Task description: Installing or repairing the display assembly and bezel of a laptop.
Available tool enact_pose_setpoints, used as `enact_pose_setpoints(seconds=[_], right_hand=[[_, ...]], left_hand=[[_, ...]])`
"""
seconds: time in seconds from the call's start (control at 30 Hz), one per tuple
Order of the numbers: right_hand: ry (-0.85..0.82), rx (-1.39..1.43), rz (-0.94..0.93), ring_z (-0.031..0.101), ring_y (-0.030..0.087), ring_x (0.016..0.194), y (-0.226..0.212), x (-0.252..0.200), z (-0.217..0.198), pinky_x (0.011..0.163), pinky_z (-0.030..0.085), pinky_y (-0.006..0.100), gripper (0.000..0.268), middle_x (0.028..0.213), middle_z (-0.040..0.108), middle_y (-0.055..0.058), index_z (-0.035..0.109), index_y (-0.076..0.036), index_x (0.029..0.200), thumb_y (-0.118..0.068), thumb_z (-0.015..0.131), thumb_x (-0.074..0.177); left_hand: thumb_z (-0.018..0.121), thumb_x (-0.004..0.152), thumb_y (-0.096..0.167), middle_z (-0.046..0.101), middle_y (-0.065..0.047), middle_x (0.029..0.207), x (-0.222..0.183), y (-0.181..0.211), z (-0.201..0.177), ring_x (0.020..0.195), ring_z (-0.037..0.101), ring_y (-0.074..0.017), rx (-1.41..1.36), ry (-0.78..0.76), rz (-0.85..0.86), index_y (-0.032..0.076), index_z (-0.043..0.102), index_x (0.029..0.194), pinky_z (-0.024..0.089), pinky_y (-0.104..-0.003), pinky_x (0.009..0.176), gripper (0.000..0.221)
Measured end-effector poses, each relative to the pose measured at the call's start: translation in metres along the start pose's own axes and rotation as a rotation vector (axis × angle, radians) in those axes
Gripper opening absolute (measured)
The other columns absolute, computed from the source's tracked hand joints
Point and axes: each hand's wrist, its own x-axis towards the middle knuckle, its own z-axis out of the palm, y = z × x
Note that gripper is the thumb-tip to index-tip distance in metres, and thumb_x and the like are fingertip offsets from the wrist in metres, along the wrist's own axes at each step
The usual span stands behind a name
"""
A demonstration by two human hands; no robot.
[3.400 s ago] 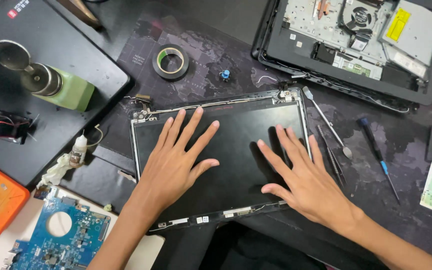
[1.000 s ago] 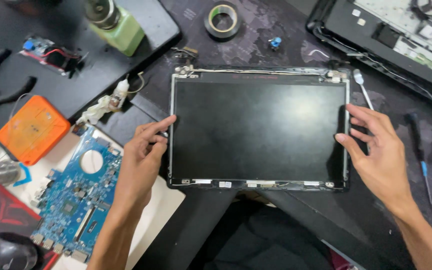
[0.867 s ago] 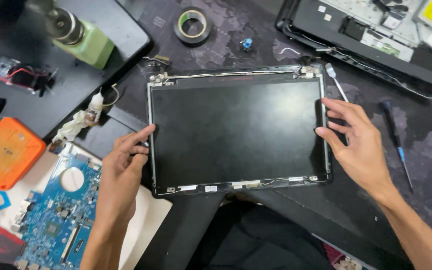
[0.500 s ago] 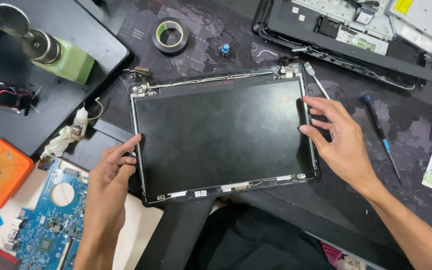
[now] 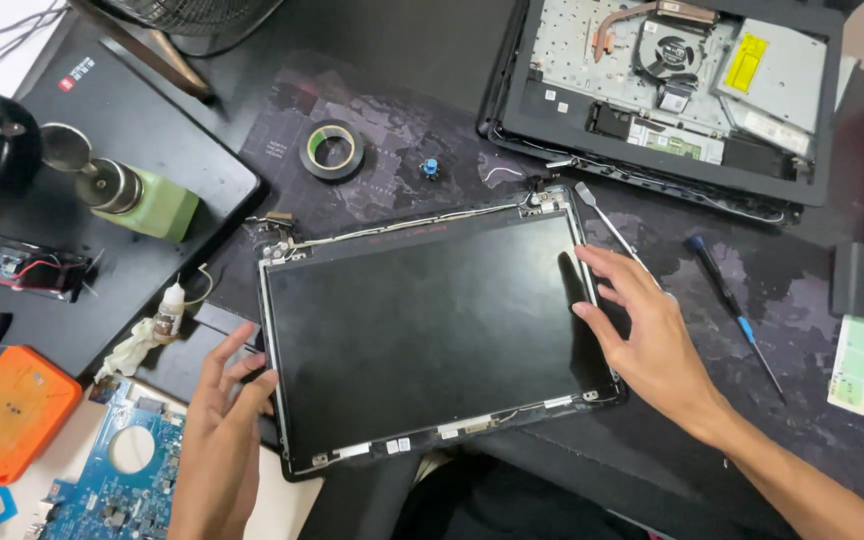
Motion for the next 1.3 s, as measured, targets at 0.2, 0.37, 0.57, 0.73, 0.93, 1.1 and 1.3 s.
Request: enact_pose_setpoints(seconds=[0.2,0.37,0.57,0.73,0.93,1.1,1.3], right_hand=[[-0.072,-0.02,-0.043,0.06,0.027,0.13,0.006,0.006,0.001,0.1,0.054,0.038,0.051,0.148,0.056,0.012,0.057,-0.01,0.141,-0.007,0.067,0.091],[-0.172,-0.037,-0.076,0.06,0.027,0.129,0.01,0.019,-0.005,0.102,0.052,0.038,0.05,0.15,0.056,0.01,0.059,-0.014,0.14,-0.012,0.066,0.091],[-0.151,-0.212,-0.296,0.061,0.033,0.127,-0.012,0.054,-0.001,0.102,0.051,0.041,0.044,0.143,0.059,0.013,0.062,-0.01,0.137,-0.018,0.068,0.094],[-0.056,-0.258,-0.508,0.067,0.034,0.113,-0.049,0.124,0.02,0.094,0.055,0.042,0.036,0.128,0.064,0.013,0.064,-0.008,0.131,-0.023,0.071,0.099],[-0.286,-0.495,-0.475,0.067,0.036,0.094,-0.044,0.2,0.069,0.083,0.053,0.049,0.039,0.104,0.068,0.016,0.068,-0.007,0.116,-0.031,0.082,0.088],[-0.38,-0.317,-0.388,0.07,0.028,0.086,-0.034,0.224,0.084,0.076,0.056,0.041,0.031,0.093,0.071,0.012,0.068,-0.004,0.109,-0.014,0.079,0.082],[-0.413,0.57,-0.162,0.065,0.014,0.092,-0.025,0.257,0.082,0.085,0.052,0.029,0.024,0.102,0.066,0.006,0.064,-0.001,0.12,-0.005,0.07,0.097]], left_hand=[[0.061,0.091,0.014,0.072,-0.011,0.123,-0.005,-0.007,0.0,0.109,0.066,-0.0172,-0.207,-0.078,-0.143,0.008,0.056,0.138,0.049,-0.034,0.094,0.048],[0.063,0.093,0.019,0.075,-0.009,0.111,-0.013,-0.031,-0.019,0.1,0.069,-0.0188,-0.208,-0.083,-0.271,0.002,0.067,0.13,0.051,-0.035,0.088,0.041],[0.065,0.092,0.019,0.076,-0.009,0.102,-0.012,-0.094,-0.042,0.087,0.071,-0.0188,-0.203,-0.055,-0.355,0.003,0.067,0.128,0.054,-0.036,0.073,0.04],[0.065,0.093,0.024,0.076,-0.011,0.095,-0.027,-0.085,-0.03,0.071,0.072,-0.0205,-0.148,-0.063,-0.419,0.006,0.067,0.131,0.054,-0.037,0.059,0.043],[0.066,0.09,0.025,0.078,-0.012,0.097,-0.04,-0.088,-0.024,0.075,0.077,-0.0238,-0.324,-0.125,-0.352,0.003,0.063,0.127,0.063,-0.042,0.064,0.043],[0.065,0.087,0.017,0.078,-0.016,0.1,-0.042,-0.102,-0.024,0.077,0.078,-0.0263,-0.367,-0.114,-0.367,0.002,0.063,0.133,0.063,-0.044,0.064,0.048],[0.067,0.089,0.021,0.078,-0.017,0.108,-0.046,-0.091,-0.015,0.083,0.079,-0.0288,-0.384,-0.059,-0.423,0.003,0.062,0.131,0.065,-0.046,0.068,0.047]])
